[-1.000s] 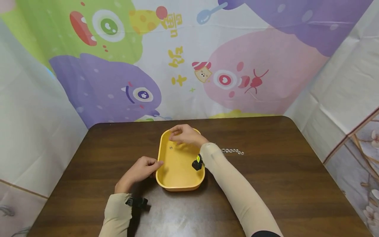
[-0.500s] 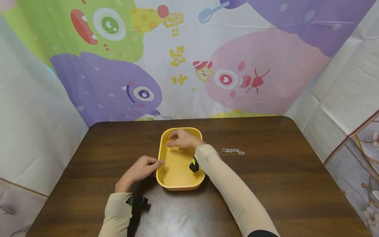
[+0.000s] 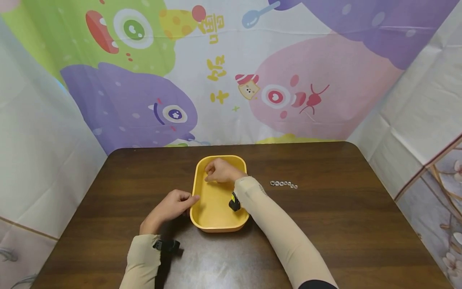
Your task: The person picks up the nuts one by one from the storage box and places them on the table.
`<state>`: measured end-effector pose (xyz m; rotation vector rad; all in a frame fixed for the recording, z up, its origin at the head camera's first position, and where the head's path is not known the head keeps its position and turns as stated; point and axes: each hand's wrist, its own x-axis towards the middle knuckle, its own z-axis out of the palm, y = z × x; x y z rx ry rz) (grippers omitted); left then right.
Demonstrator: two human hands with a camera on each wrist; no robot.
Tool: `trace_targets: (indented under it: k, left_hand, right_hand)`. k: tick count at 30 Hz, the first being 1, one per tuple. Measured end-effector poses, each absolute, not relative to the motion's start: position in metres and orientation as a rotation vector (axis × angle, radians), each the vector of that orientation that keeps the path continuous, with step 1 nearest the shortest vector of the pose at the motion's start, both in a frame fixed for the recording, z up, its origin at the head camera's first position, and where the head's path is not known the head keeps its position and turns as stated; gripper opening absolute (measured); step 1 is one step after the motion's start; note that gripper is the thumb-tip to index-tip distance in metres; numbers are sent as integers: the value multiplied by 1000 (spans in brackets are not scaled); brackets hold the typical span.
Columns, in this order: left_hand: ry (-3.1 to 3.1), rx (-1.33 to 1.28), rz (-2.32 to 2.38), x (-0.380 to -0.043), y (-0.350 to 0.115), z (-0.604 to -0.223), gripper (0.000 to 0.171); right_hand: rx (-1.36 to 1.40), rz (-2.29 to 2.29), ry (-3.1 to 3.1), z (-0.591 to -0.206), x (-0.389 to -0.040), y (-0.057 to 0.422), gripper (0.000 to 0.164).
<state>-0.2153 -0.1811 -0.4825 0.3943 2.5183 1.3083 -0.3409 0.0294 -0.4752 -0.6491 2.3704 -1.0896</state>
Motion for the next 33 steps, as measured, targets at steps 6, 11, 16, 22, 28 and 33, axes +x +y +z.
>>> trace_targets:
  k: [6, 11, 16, 22, 28, 33]
  left_hand:
    - [2520, 389, 1300, -215, -181, -483, 49]
    - [2528, 389, 1294, -215, -181, -483, 49]
    - [2529, 372, 1287, -215, -181, -482, 49]
    - [2540, 365, 1275, -214, -181, -483, 48]
    - [2535, 358, 1276, -215, -181, -484, 49]
    - [2534, 367, 1275, -215, -180, -483, 49]
  right_hand:
    - [-653, -1033, 2413, -476, -341, 26, 29]
    - [-675, -1000, 2448, -479, -341, 24, 26]
    - [-700, -967, 2478, -480, -341, 24, 21]
    - [-752, -910, 2520, -481, -342, 22, 16]
    - [-792, -853, 2560, -481, -342, 21, 11]
    - [-803, -816, 2579, -480, -342, 22, 9]
